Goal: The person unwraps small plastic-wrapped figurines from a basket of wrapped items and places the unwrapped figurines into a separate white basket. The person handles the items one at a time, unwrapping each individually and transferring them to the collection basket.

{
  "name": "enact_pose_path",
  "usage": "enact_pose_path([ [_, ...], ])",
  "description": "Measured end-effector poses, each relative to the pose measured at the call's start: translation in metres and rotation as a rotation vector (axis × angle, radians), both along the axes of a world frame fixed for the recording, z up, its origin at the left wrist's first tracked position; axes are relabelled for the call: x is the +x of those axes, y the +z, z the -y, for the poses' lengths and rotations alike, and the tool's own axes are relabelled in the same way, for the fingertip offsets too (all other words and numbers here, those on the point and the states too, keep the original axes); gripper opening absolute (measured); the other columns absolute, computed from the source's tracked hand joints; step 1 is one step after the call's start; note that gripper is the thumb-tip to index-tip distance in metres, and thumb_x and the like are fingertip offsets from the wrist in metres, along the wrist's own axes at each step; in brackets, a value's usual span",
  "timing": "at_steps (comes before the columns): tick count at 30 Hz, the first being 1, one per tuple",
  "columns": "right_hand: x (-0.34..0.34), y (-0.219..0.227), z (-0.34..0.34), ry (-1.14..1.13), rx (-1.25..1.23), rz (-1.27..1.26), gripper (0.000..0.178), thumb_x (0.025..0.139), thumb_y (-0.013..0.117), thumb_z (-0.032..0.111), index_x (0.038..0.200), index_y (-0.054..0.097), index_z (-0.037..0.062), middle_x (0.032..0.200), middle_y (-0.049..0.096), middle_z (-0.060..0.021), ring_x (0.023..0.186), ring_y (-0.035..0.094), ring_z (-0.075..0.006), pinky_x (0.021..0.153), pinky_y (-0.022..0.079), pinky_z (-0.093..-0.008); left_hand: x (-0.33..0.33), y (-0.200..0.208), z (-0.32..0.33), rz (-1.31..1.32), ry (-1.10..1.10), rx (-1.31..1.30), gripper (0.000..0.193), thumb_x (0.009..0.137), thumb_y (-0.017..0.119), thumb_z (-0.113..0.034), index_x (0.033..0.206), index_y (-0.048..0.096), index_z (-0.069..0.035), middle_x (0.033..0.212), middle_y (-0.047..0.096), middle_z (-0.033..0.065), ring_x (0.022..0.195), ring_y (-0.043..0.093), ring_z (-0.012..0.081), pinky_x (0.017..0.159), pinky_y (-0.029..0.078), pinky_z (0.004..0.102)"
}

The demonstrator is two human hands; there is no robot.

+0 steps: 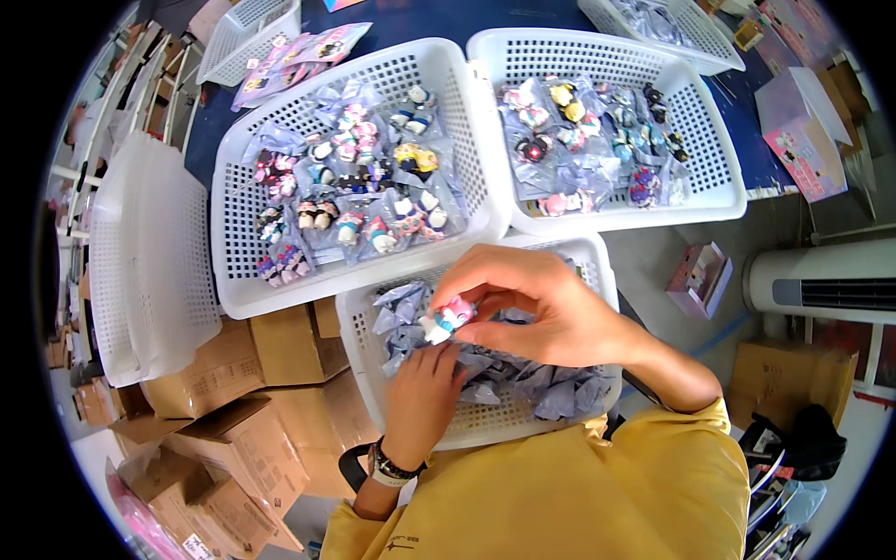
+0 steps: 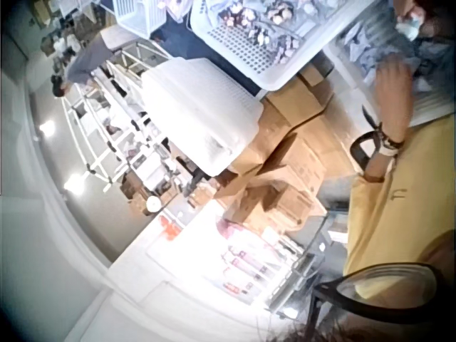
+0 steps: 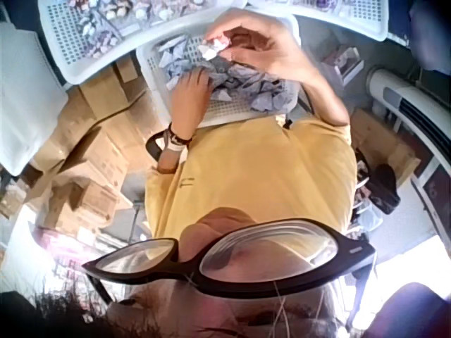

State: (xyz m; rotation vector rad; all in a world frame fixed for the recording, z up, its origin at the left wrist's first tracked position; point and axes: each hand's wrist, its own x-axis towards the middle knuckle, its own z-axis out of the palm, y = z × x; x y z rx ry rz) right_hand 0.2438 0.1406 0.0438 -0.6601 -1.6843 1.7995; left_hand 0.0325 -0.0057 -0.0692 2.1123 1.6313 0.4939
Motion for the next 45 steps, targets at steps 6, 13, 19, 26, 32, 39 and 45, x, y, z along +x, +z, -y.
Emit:
enact_pose_path([
  [6, -0.013, 0.024, -0.025, -0.003, 0.242, 0.108, 0.037, 0.094, 0.076, -0.012, 0.129, 0.073, 0.0007, 0.125, 0.071, -0.0083, 0.113, 0.072, -0.0191, 0.09, 0.065, -0.0321, -0.002, -0.008, 0.004, -0.016, -0.004, -0.007, 0.038, 0.097, 0.076, -0.019, 0.131, 0.065, -0.004, 0.122, 0.071, 0.0115, 0.109, 0.068, 0.032, 0.09, 0.055, 0.0444],
  [13, -0.054, 0.04, -0.065, 0.069, 0.417, 0.183, 0.034, 0.092, 0.076, -0.011, 0.122, 0.074, 0.0049, 0.118, 0.072, -0.0062, 0.107, 0.072, -0.0193, 0.088, 0.063, -0.0316, -0.001, -0.016, 0.009, -0.027, -0.033, -0.002, 0.03, 0.098, 0.074, -0.018, 0.123, 0.064, -0.006, 0.111, 0.072, 0.011, 0.104, 0.069, 0.0304, 0.087, 0.054, 0.0427],
  [19, -0.119, 0.035, -0.107, 0.18, 0.494, 0.184, 0.026, 0.092, 0.078, -0.006, 0.116, 0.073, 0.0034, 0.108, 0.073, -0.0054, 0.096, 0.07, -0.0154, 0.081, 0.06, -0.031, -0.01, -0.01, 0.007, 0.06, -0.05, -0.127, 0.039, 0.094, 0.08, -0.022, 0.124, 0.063, -0.006, 0.106, 0.073, 0.0107, 0.101, 0.071, 0.0301, 0.088, 0.054, 0.0423],
  [26, -0.172, 0.008, -0.141, 0.275, 0.382, 0.241, 0.025, 0.091, 0.082, 0.0, 0.114, 0.074, 0.0038, 0.105, 0.075, -0.0045, 0.082, 0.07, -0.0123, 0.072, 0.058, -0.0316, -0.01, -0.023, 0.011, 0.026, -0.061, -0.031, 0.039, 0.093, 0.08, -0.021, 0.126, 0.066, -0.006, 0.107, 0.073, 0.0107, 0.101, 0.071, 0.0302, 0.088, 0.054, 0.0418],
  [32, -0.174, 0.009, -0.149, 0.274, 0.316, 0.272, 0.026, 0.091, 0.083, 0.002, 0.115, 0.074, 0.0035, 0.106, 0.075, -0.0036, 0.087, 0.071, -0.0119, 0.076, 0.058, -0.0312, -0.013, -0.024, 0.01, 0.039, -0.085, -0.057, 0.038, 0.093, 0.08, -0.02, 0.126, 0.066, -0.005, 0.109, 0.072, 0.0115, 0.101, 0.07, 0.0302, 0.09, 0.054, 0.0421],
  [39, -0.148, 0.019, -0.183, 0.14, 0.423, 0.344, 0.029, 0.097, 0.081, 0.002, 0.125, 0.073, 0.0018, 0.11, 0.075, -0.0013, 0.089, 0.071, -0.0082, 0.08, 0.057, -0.0261, -0.011, -0.022, 0.009, 0.054, -0.097, -0.145, 0.04, 0.091, 0.082, -0.021, 0.124, 0.067, -0.003, 0.111, 0.073, 0.0125, 0.108, 0.069, 0.0318, 0.093, 0.053, 0.0448],
  [45, -0.137, 0.015, -0.203, 0.065, 0.669, 0.359, 0.031, 0.096, 0.08, 0.003, 0.126, 0.075, 0.0068, 0.112, 0.078, -0.0021, 0.083, 0.072, -0.0085, 0.077, 0.057, -0.0296, -0.011, -0.022, 0.007, 0.047, -0.104, -0.191, 0.041, 0.088, 0.082, -0.014, 0.125, 0.068, -0.003, 0.111, 0.075, 0.013, 0.108, 0.068, 0.0325, 0.094, 0.053, 0.0454],
])
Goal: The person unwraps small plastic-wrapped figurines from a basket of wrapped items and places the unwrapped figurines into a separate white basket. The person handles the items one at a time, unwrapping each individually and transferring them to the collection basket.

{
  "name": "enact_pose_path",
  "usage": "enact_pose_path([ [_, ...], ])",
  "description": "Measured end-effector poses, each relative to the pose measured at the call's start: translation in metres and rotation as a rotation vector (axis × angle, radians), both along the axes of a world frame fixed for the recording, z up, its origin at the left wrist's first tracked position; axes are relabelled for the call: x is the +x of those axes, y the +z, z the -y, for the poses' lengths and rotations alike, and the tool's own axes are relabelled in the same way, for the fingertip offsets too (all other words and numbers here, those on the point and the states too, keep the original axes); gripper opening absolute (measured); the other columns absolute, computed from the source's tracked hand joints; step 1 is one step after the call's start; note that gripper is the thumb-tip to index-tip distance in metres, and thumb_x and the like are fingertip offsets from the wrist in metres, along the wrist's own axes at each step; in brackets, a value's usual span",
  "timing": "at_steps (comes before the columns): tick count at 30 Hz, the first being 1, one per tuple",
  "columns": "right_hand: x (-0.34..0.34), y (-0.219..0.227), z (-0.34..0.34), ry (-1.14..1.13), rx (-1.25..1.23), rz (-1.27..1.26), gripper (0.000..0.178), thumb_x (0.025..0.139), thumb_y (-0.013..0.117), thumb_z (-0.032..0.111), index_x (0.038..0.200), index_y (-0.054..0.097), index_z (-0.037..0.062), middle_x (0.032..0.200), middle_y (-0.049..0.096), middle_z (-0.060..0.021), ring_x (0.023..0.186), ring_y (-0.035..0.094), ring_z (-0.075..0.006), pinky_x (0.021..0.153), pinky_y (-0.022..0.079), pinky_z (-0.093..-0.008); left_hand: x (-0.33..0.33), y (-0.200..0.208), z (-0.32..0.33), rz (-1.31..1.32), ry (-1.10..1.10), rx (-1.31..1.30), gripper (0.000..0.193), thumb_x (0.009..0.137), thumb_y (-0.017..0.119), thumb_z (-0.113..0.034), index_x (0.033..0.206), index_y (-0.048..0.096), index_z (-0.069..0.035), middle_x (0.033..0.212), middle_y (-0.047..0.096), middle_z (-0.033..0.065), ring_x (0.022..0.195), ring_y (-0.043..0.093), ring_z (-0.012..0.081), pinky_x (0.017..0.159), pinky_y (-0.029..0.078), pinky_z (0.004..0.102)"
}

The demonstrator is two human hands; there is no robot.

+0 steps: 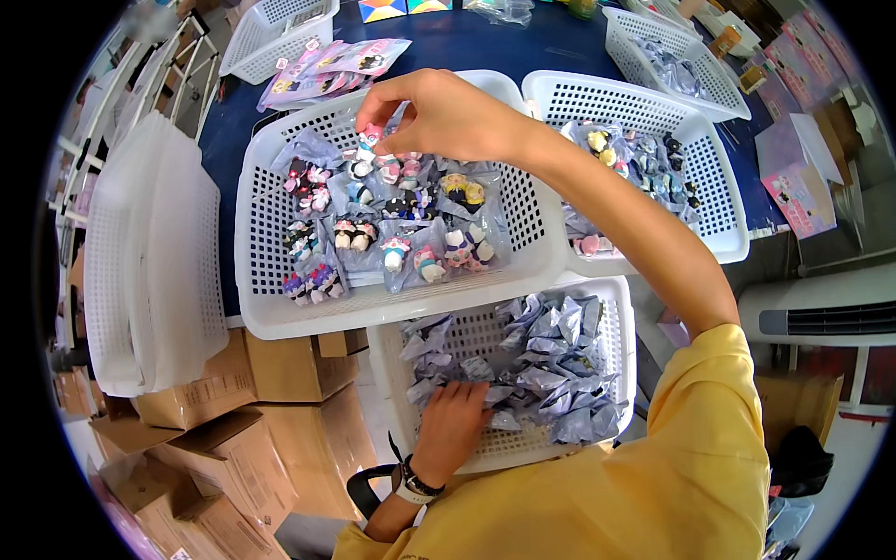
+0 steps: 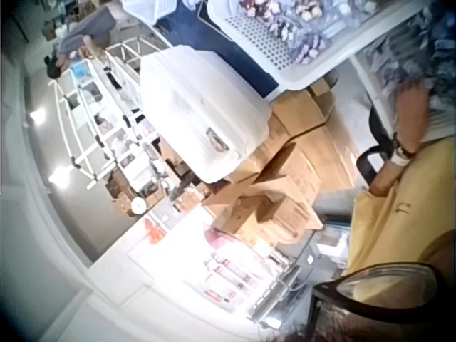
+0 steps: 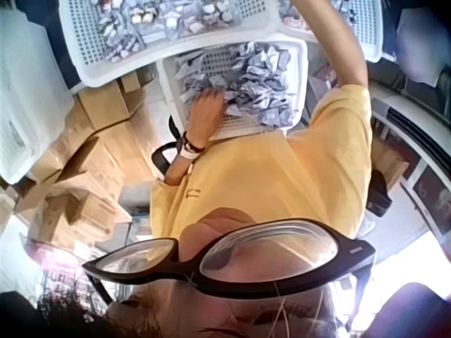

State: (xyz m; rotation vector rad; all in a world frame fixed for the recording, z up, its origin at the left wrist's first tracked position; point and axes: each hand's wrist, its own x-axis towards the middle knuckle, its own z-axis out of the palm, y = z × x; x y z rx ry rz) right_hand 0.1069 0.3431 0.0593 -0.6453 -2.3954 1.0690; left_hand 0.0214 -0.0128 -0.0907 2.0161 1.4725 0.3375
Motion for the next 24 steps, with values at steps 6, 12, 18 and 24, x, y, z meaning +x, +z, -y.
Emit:
enact_pose_path([
  [6, 0.012, -0.003, -0.009, -0.105, 0.026, 0.055, 0.027, 0.095, 0.08, 0.005, 0.122, 0.076, 0.0065, 0.107, 0.078, -0.0027, 0.083, 0.072, -0.0105, 0.076, 0.056, -0.0306, 0.0, -0.001, -0.001, -0.001, 0.014, 0.047, 0.039, 0.088, 0.082, -0.013, 0.123, 0.069, -0.003, 0.108, 0.075, 0.012, 0.106, 0.068, 0.0323, 0.092, 0.053, 0.0448],
  [12, 0.022, -0.01, -0.02, -0.087, 0.15, 0.218, 0.03, 0.091, 0.082, 0.006, 0.121, 0.078, 0.0088, 0.105, 0.077, -0.0032, 0.079, 0.066, -0.0128, 0.073, 0.054, -0.0312, 0.003, 0.0, -0.003, 0.036, 0.042, 0.022, 0.036, 0.09, 0.083, -0.019, 0.121, 0.069, -0.005, 0.106, 0.074, 0.01, 0.103, 0.068, 0.0312, 0.09, 0.052, 0.0443],
  [18, 0.021, -0.018, -0.026, -0.065, 0.047, 0.172, 0.027, 0.09, 0.081, 0.004, 0.116, 0.077, 0.0047, 0.11, 0.079, -0.0091, 0.093, 0.073, -0.018, 0.077, 0.059, -0.0343, 0.003, -0.001, -0.003, 0.037, 0.05, 0.039, 0.035, 0.09, 0.083, -0.019, 0.119, 0.069, -0.005, 0.105, 0.074, 0.0096, 0.102, 0.068, 0.0311, 0.088, 0.053, 0.044],
  [24, 0.024, -0.02, -0.028, -0.05, -0.051, 0.144, 0.029, 0.09, 0.081, 0.003, 0.119, 0.075, 0.0029, 0.112, 0.079, -0.0112, 0.088, 0.075, -0.0172, 0.07, 0.059, -0.0327, 0.002, -0.002, -0.003, 0.03, 0.04, 0.037, 0.035, 0.09, 0.083, -0.019, 0.119, 0.07, -0.005, 0.104, 0.074, 0.0096, 0.1, 0.069, 0.0313, 0.088, 0.053, 0.0443],
])
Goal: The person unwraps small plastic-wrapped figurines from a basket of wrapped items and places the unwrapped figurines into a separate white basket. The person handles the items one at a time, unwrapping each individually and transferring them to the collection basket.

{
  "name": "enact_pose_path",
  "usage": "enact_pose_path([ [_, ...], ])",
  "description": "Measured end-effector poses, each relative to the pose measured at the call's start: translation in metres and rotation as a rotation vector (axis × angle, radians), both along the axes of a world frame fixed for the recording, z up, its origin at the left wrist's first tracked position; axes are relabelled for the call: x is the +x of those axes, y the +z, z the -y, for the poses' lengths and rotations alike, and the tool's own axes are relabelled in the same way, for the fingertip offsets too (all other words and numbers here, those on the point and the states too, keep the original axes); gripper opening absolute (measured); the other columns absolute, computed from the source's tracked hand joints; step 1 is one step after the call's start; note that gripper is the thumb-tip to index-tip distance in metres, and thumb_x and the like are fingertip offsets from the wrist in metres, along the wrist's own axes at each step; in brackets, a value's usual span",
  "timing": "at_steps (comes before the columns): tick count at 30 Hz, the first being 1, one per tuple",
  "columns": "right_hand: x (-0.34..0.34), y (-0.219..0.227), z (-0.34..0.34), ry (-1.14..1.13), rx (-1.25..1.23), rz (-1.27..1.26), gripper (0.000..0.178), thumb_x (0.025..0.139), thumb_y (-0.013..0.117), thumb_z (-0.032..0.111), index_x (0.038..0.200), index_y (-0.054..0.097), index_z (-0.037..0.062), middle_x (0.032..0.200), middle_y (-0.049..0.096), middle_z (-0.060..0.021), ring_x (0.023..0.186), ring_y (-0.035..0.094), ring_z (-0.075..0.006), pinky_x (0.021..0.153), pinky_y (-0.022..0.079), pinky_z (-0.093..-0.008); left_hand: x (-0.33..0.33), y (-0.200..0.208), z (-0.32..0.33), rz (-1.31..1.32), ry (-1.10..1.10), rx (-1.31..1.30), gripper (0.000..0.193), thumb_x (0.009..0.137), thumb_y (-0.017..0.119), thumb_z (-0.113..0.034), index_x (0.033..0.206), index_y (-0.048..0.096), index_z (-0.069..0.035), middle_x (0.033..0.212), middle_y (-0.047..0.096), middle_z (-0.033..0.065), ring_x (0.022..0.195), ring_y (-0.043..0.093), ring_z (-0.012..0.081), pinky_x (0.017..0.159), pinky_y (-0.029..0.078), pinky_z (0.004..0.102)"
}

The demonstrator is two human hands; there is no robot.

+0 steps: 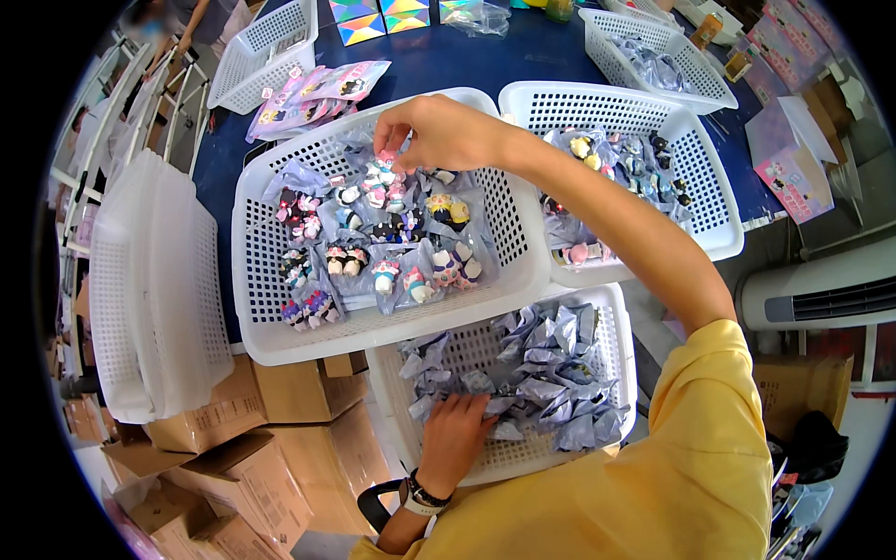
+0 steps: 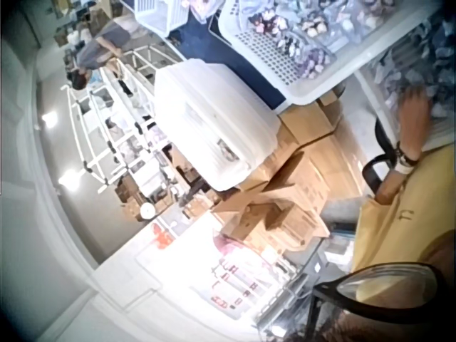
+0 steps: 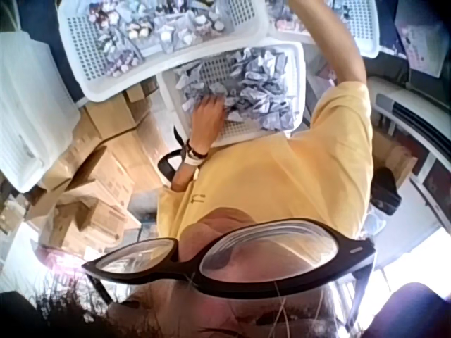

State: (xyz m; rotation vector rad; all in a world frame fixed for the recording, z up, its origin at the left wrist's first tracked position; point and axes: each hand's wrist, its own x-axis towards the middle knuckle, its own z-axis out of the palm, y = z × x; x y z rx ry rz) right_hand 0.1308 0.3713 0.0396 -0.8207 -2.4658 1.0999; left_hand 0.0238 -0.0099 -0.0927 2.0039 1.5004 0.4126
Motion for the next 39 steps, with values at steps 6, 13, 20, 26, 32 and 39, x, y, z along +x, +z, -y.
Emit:
enact_pose_path([
  [6, 0.003, 0.006, 0.006, 0.014, -0.126, -0.061, 0.032, 0.091, 0.082, 0.002, 0.123, 0.076, 0.0072, 0.113, 0.077, -0.0034, 0.084, 0.064, -0.01, 0.077, 0.055, -0.0297, 0.001, -0.002, 0.001, -0.006, 0.004, 0.005, 0.035, 0.091, 0.082, -0.018, 0.121, 0.07, -0.005, 0.105, 0.075, 0.0102, 0.101, 0.069, 0.0313, 0.089, 0.054, 0.0441],
  [13, 0.004, 0.019, 0.03, 0.18, 0.054, -0.118, 0.032, 0.089, 0.081, -0.002, 0.119, 0.075, 0.0071, 0.11, 0.075, -0.0009, 0.09, 0.067, -0.0133, 0.077, 0.057, -0.0316, 0.001, -0.001, 0.001, -0.005, 0.008, 0.013, 0.036, 0.09, 0.083, -0.018, 0.12, 0.071, -0.004, 0.104, 0.076, 0.0107, 0.1, 0.07, 0.0315, 0.088, 0.054, 0.0443],
  [20, 0.008, 0.031, 0.033, 0.178, 0.249, -0.131, 0.031, 0.089, 0.083, 0.002, 0.118, 0.076, 0.0063, 0.108, 0.073, -0.0035, 0.087, 0.069, -0.0154, 0.075, 0.059, -0.0326, 0.0, -0.003, 0.002, 0.01, 0.009, 0.018, 0.035, 0.09, 0.083, -0.018, 0.12, 0.07, -0.004, 0.104, 0.075, 0.0107, 0.099, 0.069, 0.0317, 0.087, 0.054, 0.0445],
  [26, 0.025, 0.033, 0.018, 0.031, 0.348, -0.138, 0.025, 0.094, 0.081, 0.008, 0.119, 0.076, 0.0062, 0.108, 0.073, -0.005, 0.085, 0.07, -0.0161, 0.076, 0.06, -0.0327, 0.0, -0.002, 0.0, 0.014, -0.003, 0.016, 0.034, 0.089, 0.083, -0.017, 0.12, 0.071, -0.006, 0.104, 0.074, 0.0101, 0.1, 0.068, 0.0318, 0.087, 0.053, 0.0458],
  [32, 0.031, 0.03, 0.03, 0.061, 0.315, -0.079, 0.026, 0.094, 0.081, 0.008, 0.119, 0.076, 0.0035, 0.108, 0.073, -0.0067, 0.085, 0.071, -0.0182, 0.074, 0.06, -0.0342, 0.001, -0.002, 0.0, 0.038, 0.005, 0.007, 0.033, 0.089, 0.082, -0.014, 0.12, 0.072, -0.006, 0.103, 0.074, 0.0104, 0.1, 0.068, 0.033, 0.086, 0.053, 0.0465],
  [39, 0.029, 0.023, 0.062, 0.155, 0.184, -0.109, 0.021, 0.092, 0.08, 0.005, 0.112, 0.074, 0.0029, 0.101, 0.074, -0.0048, 0.082, 0.07, -0.0178, 0.071, 0.058, -0.0346, 0.001, -0.001, -0.002, 0.044, 0.023, -0.009, 0.034, 0.09, 0.081, -0.014, 0.121, 0.072, -0.005, 0.103, 0.074, 0.0112, 0.1, 0.068, 0.0344, 0.086, 0.053, 0.0468],
])
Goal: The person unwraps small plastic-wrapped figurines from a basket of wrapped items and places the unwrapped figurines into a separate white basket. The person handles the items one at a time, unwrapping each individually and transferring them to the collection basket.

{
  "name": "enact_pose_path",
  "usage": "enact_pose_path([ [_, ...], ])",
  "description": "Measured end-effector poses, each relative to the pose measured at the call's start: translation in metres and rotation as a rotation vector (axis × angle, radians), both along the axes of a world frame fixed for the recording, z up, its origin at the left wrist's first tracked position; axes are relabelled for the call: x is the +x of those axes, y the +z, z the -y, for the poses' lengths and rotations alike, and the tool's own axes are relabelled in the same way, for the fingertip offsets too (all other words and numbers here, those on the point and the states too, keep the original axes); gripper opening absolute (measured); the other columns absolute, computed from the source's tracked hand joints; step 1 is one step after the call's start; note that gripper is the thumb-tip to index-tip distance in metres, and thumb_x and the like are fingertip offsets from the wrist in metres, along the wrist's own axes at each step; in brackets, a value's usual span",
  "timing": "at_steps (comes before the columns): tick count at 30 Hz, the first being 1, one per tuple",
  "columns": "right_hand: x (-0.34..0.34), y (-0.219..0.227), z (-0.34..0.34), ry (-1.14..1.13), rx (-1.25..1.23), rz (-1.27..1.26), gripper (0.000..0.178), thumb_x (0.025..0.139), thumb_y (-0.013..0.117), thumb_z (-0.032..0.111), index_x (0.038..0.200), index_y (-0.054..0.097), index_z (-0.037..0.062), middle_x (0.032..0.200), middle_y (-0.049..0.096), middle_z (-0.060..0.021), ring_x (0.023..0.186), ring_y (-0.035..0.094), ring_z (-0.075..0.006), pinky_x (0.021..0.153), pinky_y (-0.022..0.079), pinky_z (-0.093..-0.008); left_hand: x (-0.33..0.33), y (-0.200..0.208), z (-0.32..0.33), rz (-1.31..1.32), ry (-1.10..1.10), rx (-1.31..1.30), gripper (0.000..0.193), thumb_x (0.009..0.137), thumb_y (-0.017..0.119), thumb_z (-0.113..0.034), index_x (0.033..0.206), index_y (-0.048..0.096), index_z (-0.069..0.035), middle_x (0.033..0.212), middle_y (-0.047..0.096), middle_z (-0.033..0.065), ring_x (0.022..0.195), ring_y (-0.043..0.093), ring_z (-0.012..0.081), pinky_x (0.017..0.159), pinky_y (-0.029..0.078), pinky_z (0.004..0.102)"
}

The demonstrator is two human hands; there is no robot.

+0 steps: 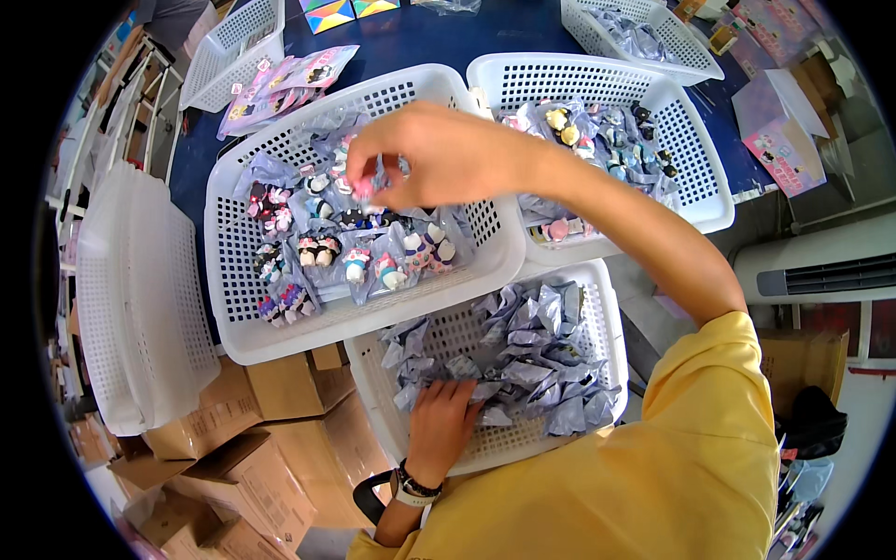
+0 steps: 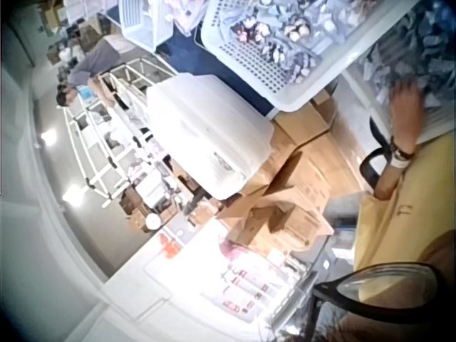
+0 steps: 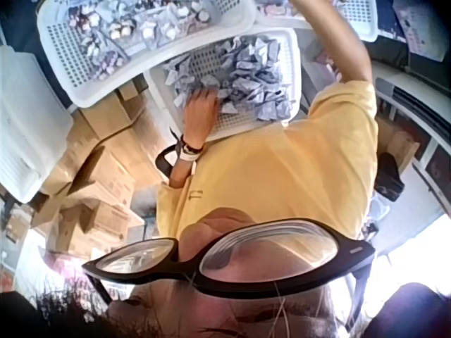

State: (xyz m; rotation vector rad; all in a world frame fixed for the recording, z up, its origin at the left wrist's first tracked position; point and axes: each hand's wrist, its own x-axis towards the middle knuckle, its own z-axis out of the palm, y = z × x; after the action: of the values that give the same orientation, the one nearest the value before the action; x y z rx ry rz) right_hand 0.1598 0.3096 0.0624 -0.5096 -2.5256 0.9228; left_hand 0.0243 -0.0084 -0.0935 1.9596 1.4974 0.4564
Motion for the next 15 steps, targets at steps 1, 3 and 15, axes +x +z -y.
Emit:
enact_pose_path([
  [1, -0.002, -0.007, 0.005, 0.053, -0.054, -0.027, 0.02, 0.09, 0.08, 0.004, 0.109, 0.073, 0.003, 0.1, 0.074, -0.0044, 0.08, 0.069, -0.0179, 0.069, 0.057, -0.0341, 0.0, 0.001, -0.001, 0.004, 0.0, -0.002, 0.034, 0.09, 0.081, -0.013, 0.121, 0.072, -0.005, 0.104, 0.074, 0.0113, 0.1, 0.068, 0.0345, 0.087, 0.053, 0.0469],
  [3, -0.006, -0.013, 0.014, 0.093, -0.132, 0.031, 0.021, 0.089, 0.081, 0.003, 0.108, 0.073, 0.0028, 0.1, 0.074, -0.0046, 0.079, 0.069, -0.0184, 0.069, 0.056, -0.0336, 0.0, -0.001, -0.001, -0.009, -0.005, 0.007, 0.033, 0.09, 0.08, -0.013, 0.12, 0.071, -0.006, 0.103, 0.074, 0.0101, 0.1, 0.068, 0.0329, 0.087, 0.053, 0.0452],
  [15, -0.022, -0.036, 0.041, 0.184, -0.158, 0.137, 0.021, 0.09, 0.081, 0.008, 0.108, 0.072, 0.005, 0.1, 0.073, -0.0063, 0.087, 0.069, -0.0268, 0.08, 0.054, -0.043, 0.0, 0.0, -0.003, 0.0, 0.009, -0.004, 0.033, 0.089, 0.081, -0.013, 0.119, 0.071, -0.006, 0.103, 0.074, 0.0112, 0.099, 0.068, 0.034, 0.086, 0.054, 0.0457],
])
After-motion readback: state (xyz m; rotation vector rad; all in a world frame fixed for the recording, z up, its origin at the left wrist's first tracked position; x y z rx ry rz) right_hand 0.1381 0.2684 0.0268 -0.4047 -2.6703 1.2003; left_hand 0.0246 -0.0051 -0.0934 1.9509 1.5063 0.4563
